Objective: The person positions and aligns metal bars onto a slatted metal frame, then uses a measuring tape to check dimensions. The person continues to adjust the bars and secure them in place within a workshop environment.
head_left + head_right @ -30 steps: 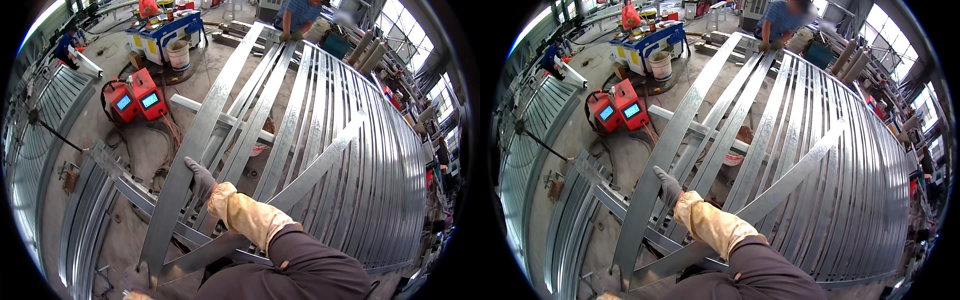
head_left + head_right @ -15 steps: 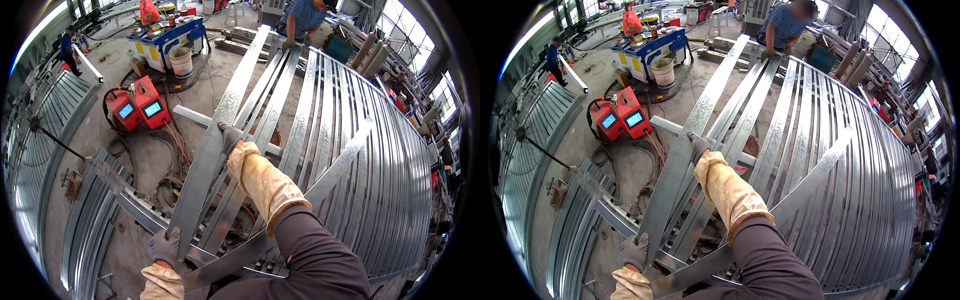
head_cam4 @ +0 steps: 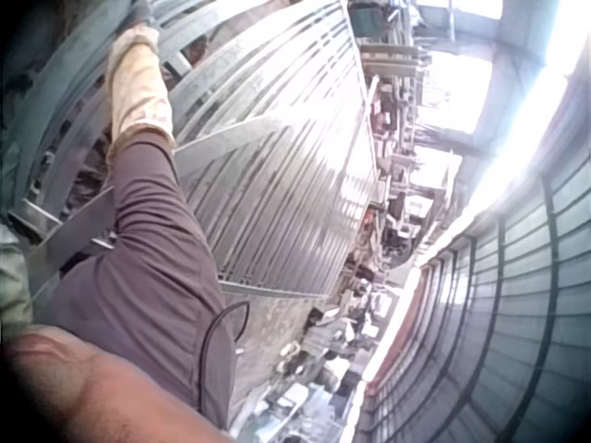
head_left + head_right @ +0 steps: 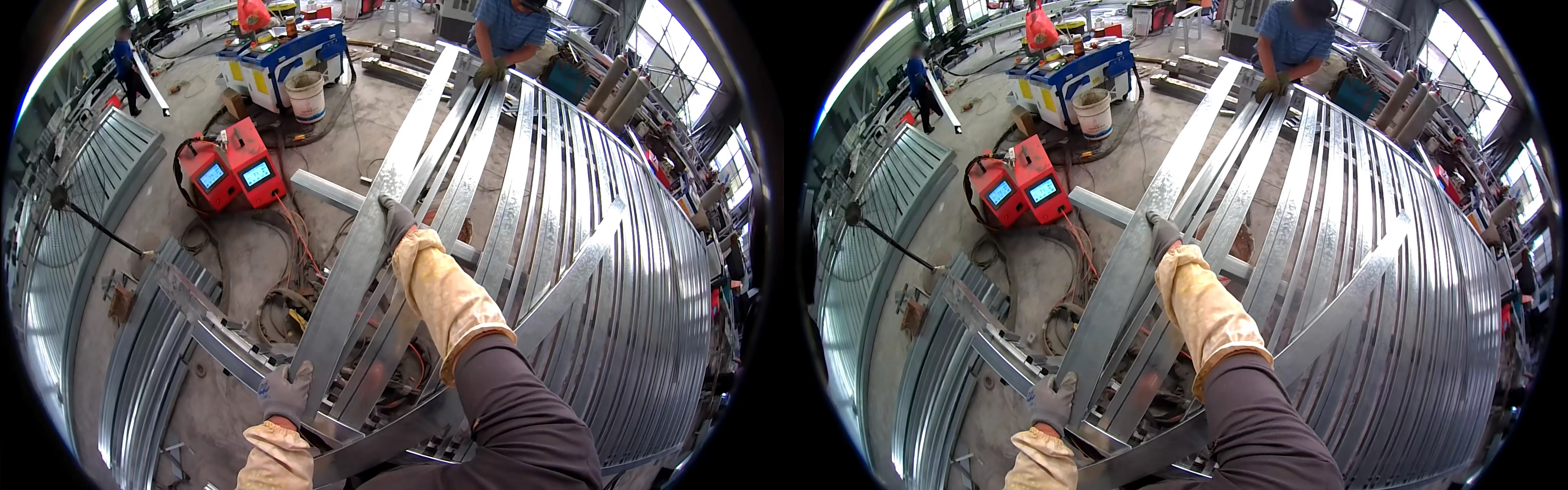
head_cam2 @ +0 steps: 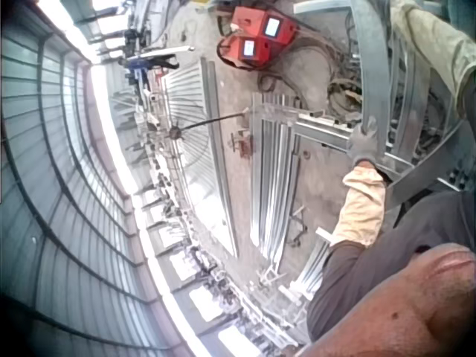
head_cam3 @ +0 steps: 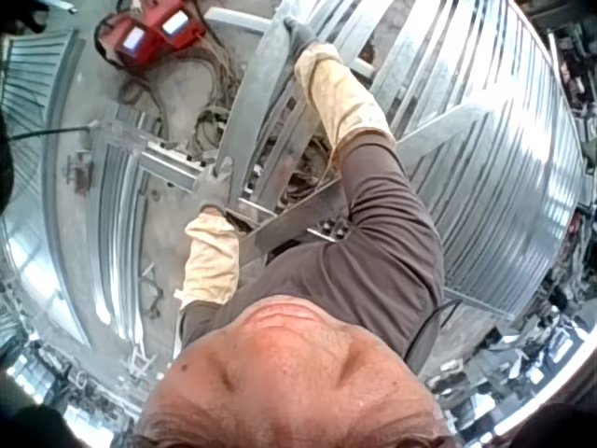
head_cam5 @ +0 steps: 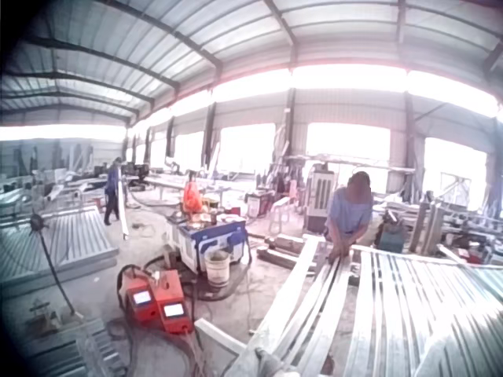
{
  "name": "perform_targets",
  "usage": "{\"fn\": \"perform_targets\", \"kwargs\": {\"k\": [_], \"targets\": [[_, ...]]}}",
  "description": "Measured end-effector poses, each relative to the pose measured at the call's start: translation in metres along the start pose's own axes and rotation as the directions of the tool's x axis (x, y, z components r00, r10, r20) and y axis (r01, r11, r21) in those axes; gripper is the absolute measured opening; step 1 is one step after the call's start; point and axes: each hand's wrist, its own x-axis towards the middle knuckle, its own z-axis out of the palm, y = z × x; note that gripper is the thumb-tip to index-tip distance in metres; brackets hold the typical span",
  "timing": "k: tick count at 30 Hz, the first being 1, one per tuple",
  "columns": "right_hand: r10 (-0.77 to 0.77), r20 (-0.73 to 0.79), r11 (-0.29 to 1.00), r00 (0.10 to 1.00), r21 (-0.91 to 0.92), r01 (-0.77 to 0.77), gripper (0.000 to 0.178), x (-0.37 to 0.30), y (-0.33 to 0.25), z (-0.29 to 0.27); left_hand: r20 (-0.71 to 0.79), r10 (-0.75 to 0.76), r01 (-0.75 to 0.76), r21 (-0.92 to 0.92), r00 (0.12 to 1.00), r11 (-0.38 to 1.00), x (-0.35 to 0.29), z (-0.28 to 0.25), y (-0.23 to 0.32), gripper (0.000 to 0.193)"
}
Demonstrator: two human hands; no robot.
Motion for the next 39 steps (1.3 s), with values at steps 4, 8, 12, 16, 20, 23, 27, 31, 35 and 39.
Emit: {"fn": "perform_targets", "kwargs": {"k": [4,8,12,16,20,23,27,31,35,39], "targets": [[-0.074,0.032,0.997,0.997,-0.024,0.075,0.048,0.013,-0.007,-0.029,0.061,0.024,-0.021,-0.048,0.998,0.999,0.011,0.002,0.017,0.068],[0.025,-0.011,0.993,1.0,-0.118,-0.026,0.047,0.0,-0.01,-0.013,-0.007,0.071,-0.071,-0.041,0.997,0.997,0.016,0.009,0.0,0.068],[-0.167,-0.027,0.965,0.986,-0.208,0.158,0.045,0.01,-0.001,-0.03,0.104,0.073,-0.073,-0.001,0.992,0.997,0.038,0.004,0.003,0.063],[0.074,0.222,0.997,0.972,-0.035,-0.067,0.044,-0.081,0.007,0.011,0.115,0.172,-0.176,0.028,0.978,0.984,0.044,-0.01,-0.002,0.085],[0.252,0.396,0.941,0.883,0.113,-0.32,0.033,-0.152,0.028,0.025,0.211,0.235,-0.262,0.107,0.949,0.959,0.063,-0.008,-0.011,0.107],[0.106,0.312,0.98,0.944,-0.195,-0.046,0.02,-0.194,0.042,0.049,0.291,0.204,-0.223,0.031,0.935,0.974,0.071,-0.017,-0.011,0.1],[-0.263,0.514,0.43,0.817,-0.696,0.576,0.02,-0.141,0.086,0.042,0.148,0.48,-0.502,0.242,0.865,0.83,0.088,-0.018,-0.04,0.088],[0.175,0.079,0.983,0.981,-0.071,-0.17,0.038,-0.135,0.079,0.073,-0.102,0.319,-0.294,0.204,0.942,0.934,0.089,-0.037,-0.071,0.093],[0.169,0.029,0.98,0.985,-0.112,-0.164,0.04,-0.154,0.076,0.095,-0.091,0.205,-0.161,0.349,0.975,0.923,0.064,-0.03,-0.124,0.116],[0.171,0.071,0.984,0.983,0.031,-0.174,0.036,-0.139,0.083,0.091,-0.134,0.188,-0.141,0.297,0.973,0.944,0.059,-0.029,-0.114,0.114]]}}
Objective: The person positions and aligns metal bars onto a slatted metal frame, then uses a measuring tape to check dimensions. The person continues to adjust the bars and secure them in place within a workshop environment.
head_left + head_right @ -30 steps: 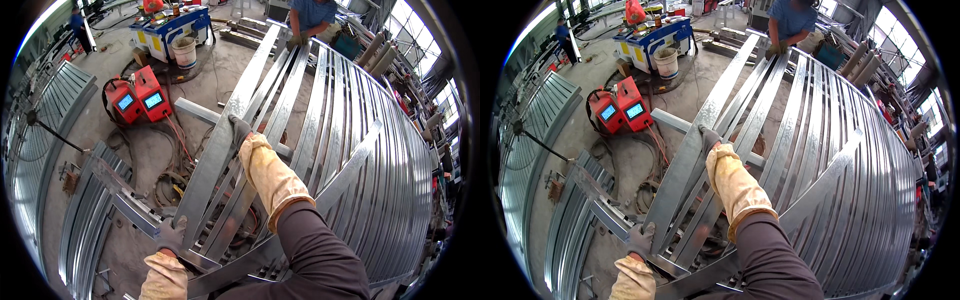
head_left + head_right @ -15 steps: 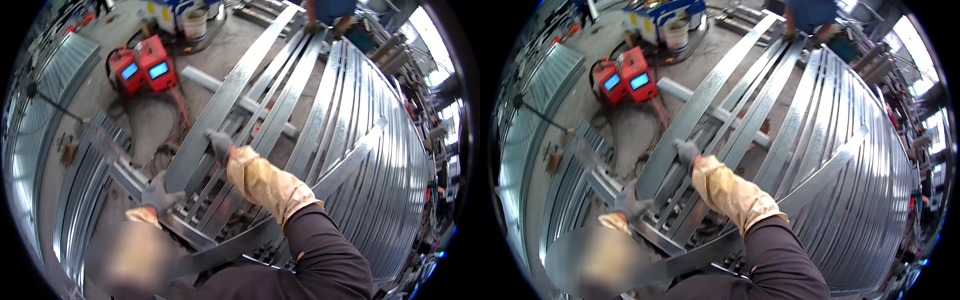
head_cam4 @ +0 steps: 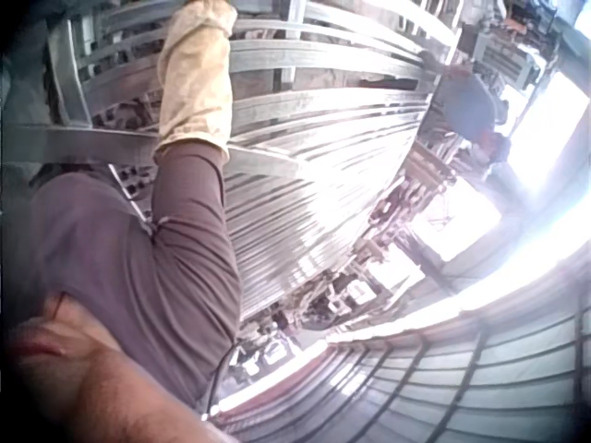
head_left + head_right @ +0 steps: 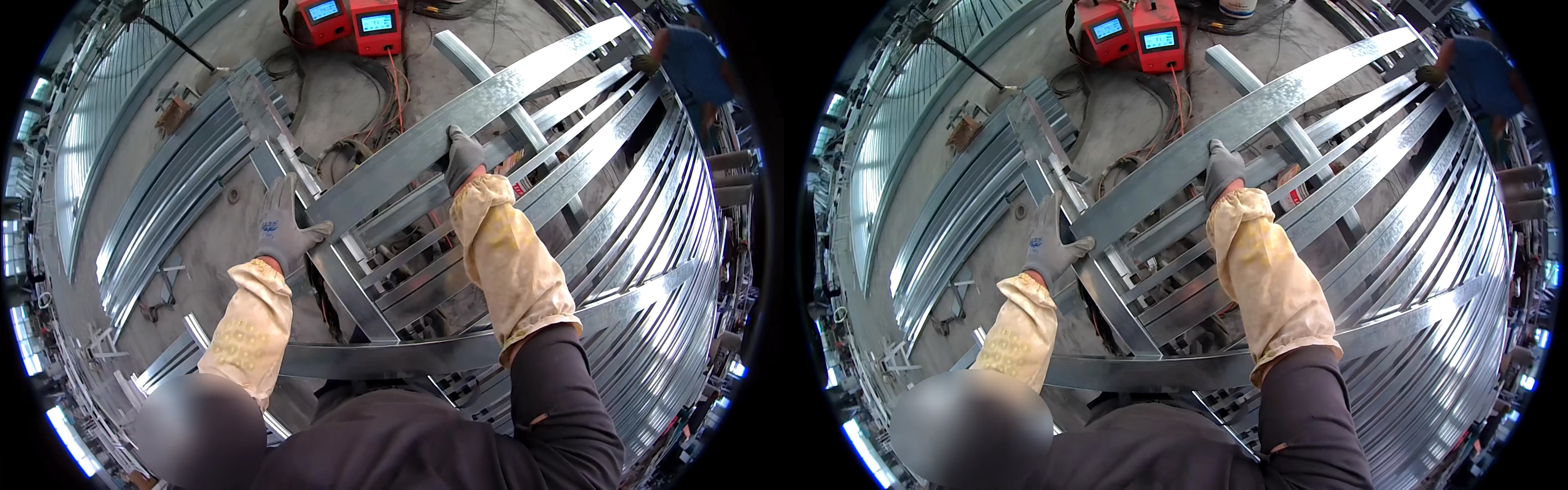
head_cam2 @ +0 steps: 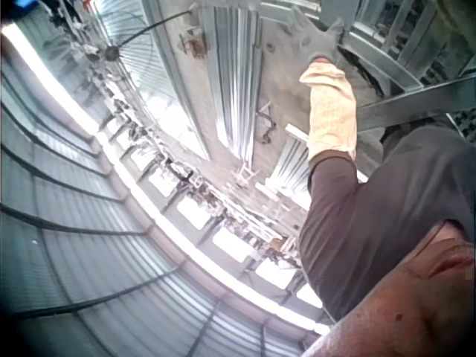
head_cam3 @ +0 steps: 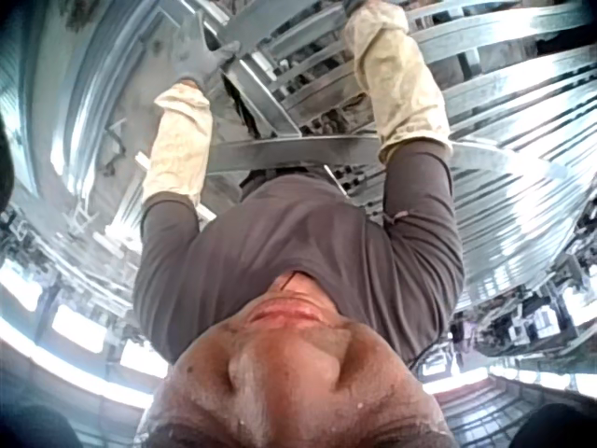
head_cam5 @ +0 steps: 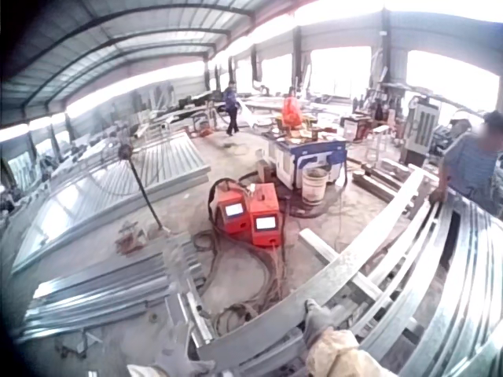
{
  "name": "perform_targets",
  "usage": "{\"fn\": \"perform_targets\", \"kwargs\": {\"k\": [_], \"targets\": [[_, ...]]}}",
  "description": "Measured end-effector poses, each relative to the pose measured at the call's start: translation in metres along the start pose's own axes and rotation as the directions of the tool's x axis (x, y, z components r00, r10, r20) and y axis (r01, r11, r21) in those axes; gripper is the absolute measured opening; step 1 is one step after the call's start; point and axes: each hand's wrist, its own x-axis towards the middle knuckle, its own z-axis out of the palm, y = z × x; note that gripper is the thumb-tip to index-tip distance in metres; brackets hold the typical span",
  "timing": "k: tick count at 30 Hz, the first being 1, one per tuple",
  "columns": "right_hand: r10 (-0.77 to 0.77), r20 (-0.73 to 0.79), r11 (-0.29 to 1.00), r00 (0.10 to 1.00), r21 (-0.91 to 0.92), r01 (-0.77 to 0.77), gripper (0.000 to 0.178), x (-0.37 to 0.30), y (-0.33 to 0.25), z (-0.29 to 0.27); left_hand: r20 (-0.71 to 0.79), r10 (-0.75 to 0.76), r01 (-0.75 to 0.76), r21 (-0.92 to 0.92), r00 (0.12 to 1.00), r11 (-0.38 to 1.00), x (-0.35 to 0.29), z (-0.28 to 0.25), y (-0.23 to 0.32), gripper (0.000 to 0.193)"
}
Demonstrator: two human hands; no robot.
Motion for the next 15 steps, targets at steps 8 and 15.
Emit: {"fn": "perform_targets", "kwargs": {"k": [8,15], "targets": [[-0.046,-0.056,0.964,0.997,-0.265,0.03,0.036,-0.009,-0.018,0.074,-0.253,-0.119,0.072,-0.188,0.96,0.979,0.01,0.023,-0.033,0.093],[0.049,-0.023,0.998,0.999,-0.039,-0.05,0.044,0.065,0.009,0.078,-0.227,-0.33,0.224,-0.394,0.916,0.892,0.037,0.017,-0.03,0.101]]}}
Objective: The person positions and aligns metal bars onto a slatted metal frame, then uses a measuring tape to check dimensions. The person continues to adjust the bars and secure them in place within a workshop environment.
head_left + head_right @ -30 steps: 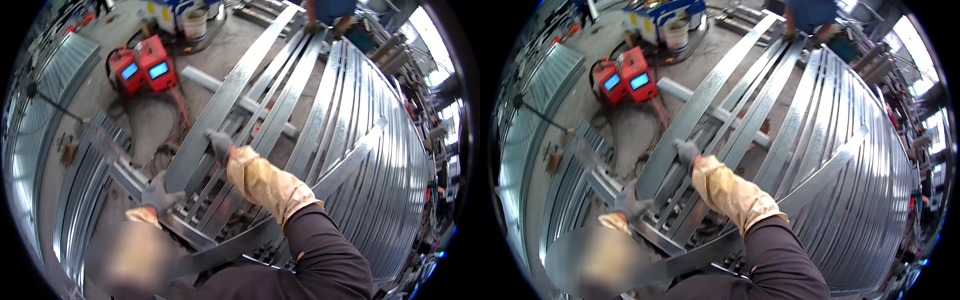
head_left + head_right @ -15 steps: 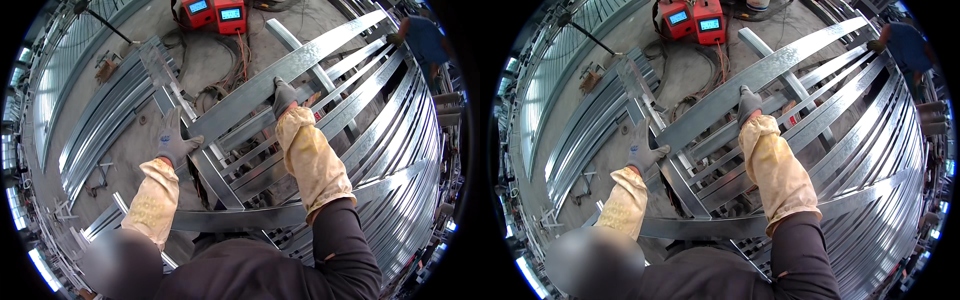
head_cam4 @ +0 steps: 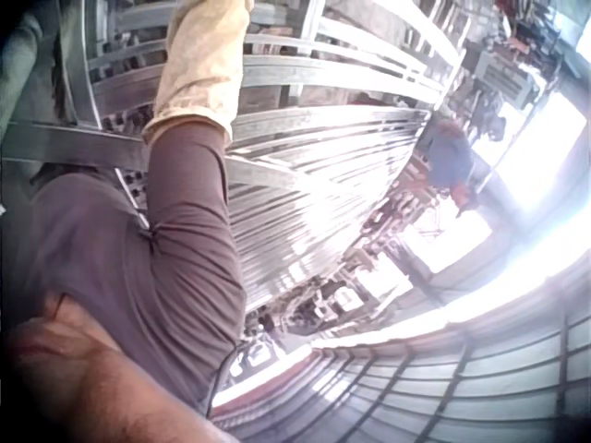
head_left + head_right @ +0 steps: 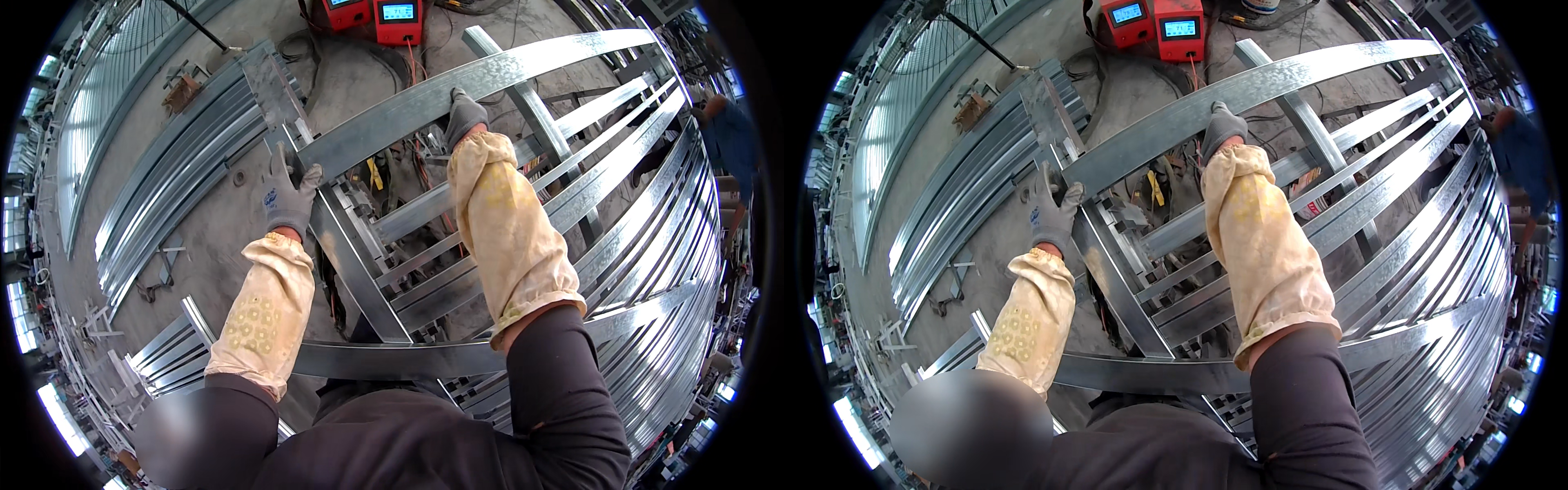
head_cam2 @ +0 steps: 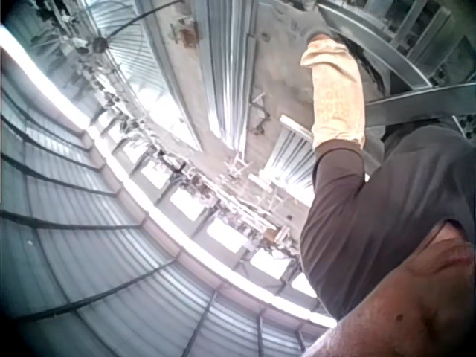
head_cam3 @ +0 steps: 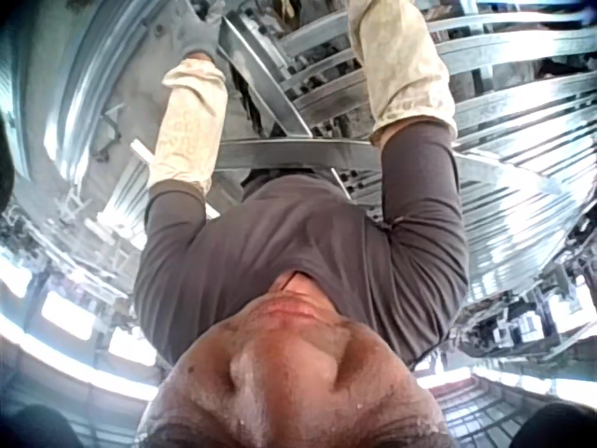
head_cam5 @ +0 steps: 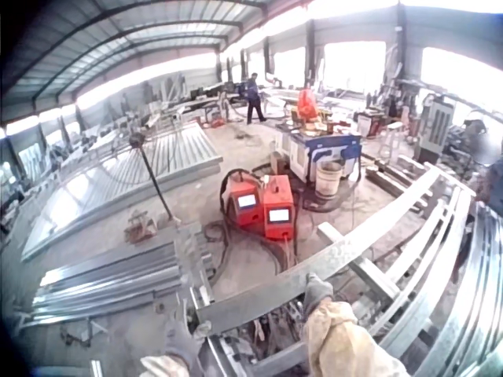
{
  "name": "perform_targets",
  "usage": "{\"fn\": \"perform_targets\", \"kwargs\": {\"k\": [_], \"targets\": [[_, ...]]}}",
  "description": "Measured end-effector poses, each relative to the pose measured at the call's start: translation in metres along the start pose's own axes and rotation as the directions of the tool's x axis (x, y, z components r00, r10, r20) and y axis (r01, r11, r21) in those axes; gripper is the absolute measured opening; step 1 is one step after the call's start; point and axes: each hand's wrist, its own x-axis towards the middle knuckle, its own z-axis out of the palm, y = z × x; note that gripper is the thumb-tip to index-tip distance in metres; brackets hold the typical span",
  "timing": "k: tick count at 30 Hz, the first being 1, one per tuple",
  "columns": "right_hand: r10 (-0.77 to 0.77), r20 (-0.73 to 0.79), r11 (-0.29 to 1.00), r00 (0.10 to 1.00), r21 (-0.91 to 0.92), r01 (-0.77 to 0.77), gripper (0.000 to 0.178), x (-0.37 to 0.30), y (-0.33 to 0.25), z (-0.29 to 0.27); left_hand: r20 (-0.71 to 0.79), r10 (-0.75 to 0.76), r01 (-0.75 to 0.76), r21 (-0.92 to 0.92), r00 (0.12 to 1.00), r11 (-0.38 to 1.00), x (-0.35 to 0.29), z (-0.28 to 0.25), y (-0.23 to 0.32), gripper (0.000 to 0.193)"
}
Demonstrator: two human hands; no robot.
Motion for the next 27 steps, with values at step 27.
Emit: {"fn": "perform_targets", "kwargs": {"k": [27], "targets": [[-0.263,0.046,0.878,0.964,-0.403,0.259,0.046,0.007,-0.002,0.013,0.376,0.209,-0.355,0.377,0.903,0.855,0.089,-0.025,-0.015,0.1]]}}
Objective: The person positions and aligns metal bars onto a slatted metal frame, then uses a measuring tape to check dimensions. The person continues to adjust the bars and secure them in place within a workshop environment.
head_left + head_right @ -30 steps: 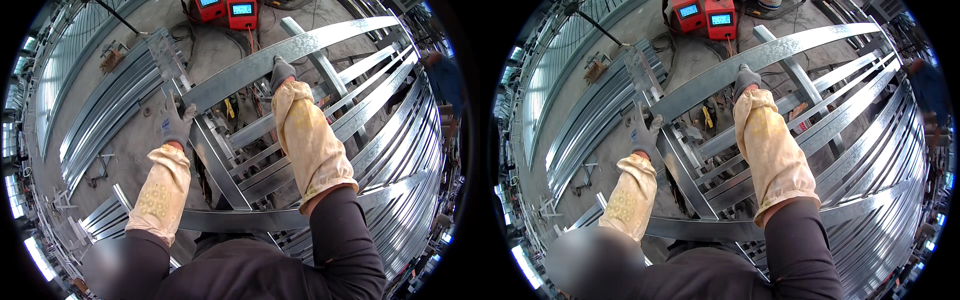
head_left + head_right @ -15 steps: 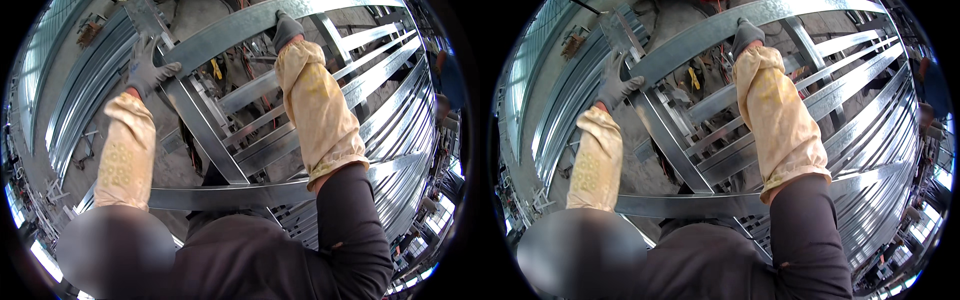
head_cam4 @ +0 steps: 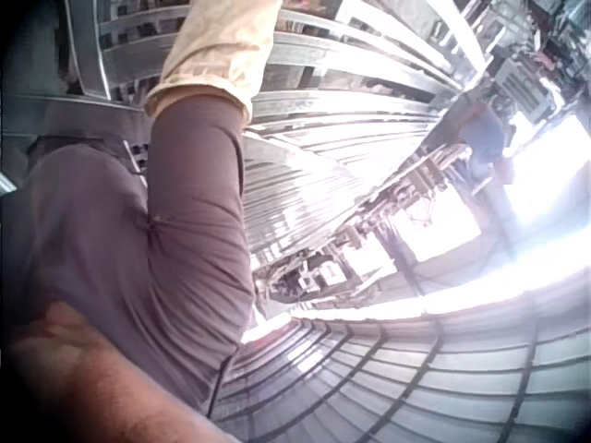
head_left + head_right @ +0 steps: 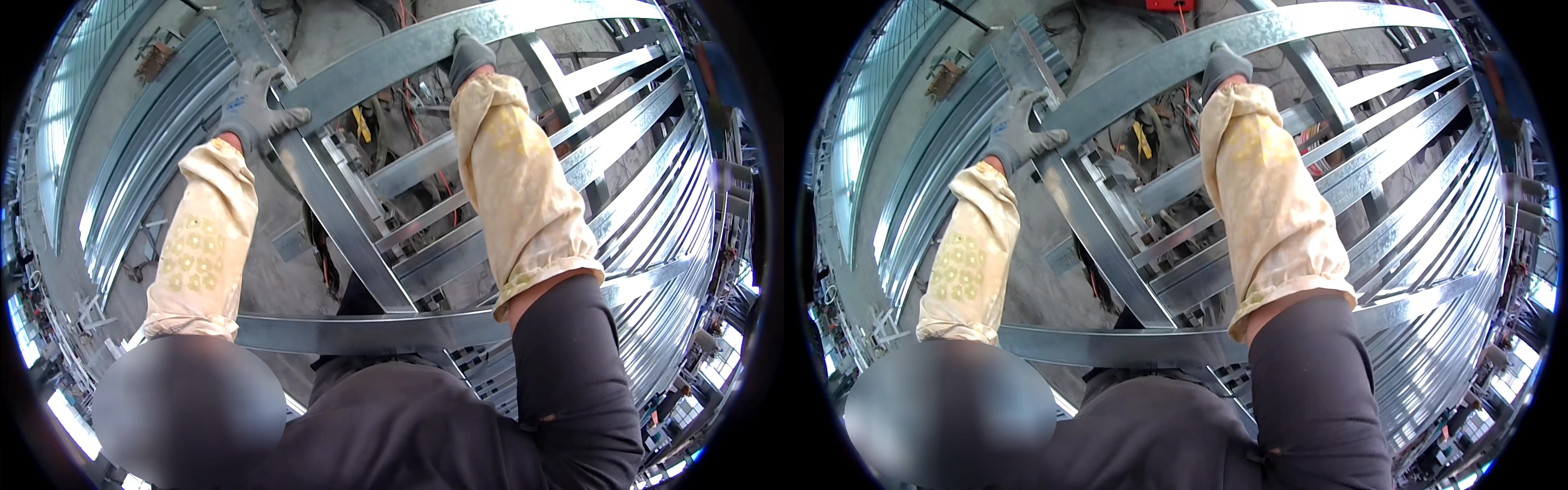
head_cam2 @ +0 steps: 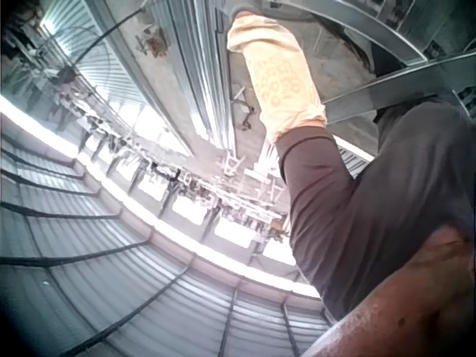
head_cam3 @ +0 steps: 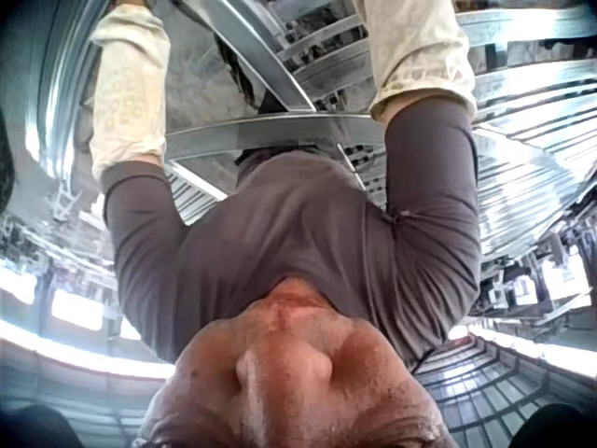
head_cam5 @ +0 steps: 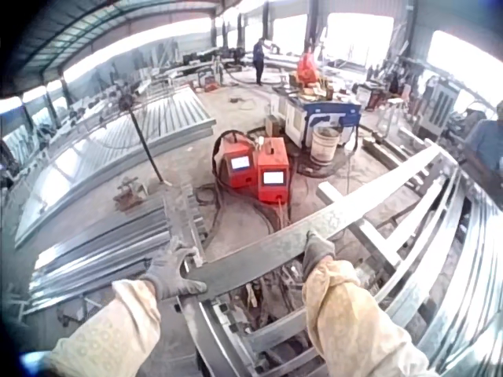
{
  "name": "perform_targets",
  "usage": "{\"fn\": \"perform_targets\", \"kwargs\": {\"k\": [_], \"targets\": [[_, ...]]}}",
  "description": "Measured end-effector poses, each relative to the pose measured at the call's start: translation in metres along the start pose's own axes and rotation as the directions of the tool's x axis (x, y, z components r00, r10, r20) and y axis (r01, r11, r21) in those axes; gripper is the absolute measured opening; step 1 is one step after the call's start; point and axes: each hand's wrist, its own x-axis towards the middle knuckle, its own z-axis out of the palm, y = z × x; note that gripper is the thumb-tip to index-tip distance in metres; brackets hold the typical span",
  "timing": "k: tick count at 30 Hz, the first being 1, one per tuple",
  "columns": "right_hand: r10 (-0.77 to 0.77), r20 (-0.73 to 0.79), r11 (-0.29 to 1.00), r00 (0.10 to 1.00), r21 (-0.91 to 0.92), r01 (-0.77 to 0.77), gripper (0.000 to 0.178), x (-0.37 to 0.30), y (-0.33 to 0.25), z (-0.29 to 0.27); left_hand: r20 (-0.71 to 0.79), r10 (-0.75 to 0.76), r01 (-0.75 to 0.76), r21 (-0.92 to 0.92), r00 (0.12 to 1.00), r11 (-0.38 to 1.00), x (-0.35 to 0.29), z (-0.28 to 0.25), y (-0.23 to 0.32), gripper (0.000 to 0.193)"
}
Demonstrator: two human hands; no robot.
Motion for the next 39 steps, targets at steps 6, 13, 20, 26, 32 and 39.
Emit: {"fn": "perform_targets", "kwargs": {"k": [6,13,20,26,32,39], "targets": [[0.129,0.041,0.966,0.991,0.221,-0.135,0.039,-0.008,0.005,-0.001,0.006,-0.063,0.063,-0.042,0.998,0.997,-0.004,-0.005,0.002,0.1],[0.11,0.007,0.952,0.994,0.288,-0.107,0.031,-0.01,0.014,-0.02,-0.009,-0.026,0.025,-0.064,1.0,0.998,-0.014,0.011,0.005,0.102],[0.044,0.119,0.869,0.992,-0.495,0.021,0.045,-0.056,-0.044,-0.048,0.022,-0.077,0.077,-0.022,0.997,0.997,-0.02,0.013,0.007,0.107],[-0.788,0.259,0.432,0.559,-0.415,0.801,0.036,-0.088,-0.095,0.029,0.039,-0.081,0.083,-0.042,0.996,0.996,-0.015,0.009,0.01,0.108],[-0.2,0.743,-0.02,0.639,-0.655,0.756,0.059,-0.11,-0.05,0.07,0.001,-0.064,0.064,-0.094,0.998,0.994,-0.018,0.013,-0.001,0.107],[-0.128,0.772,-0.038,0.622,-0.631,0.775,0.059,-0.103,-0.055,0.072,0.042,-0.099,0.103,-0.107,0.994,0.989,-0.019,0.01,0.007,0.112]]}}
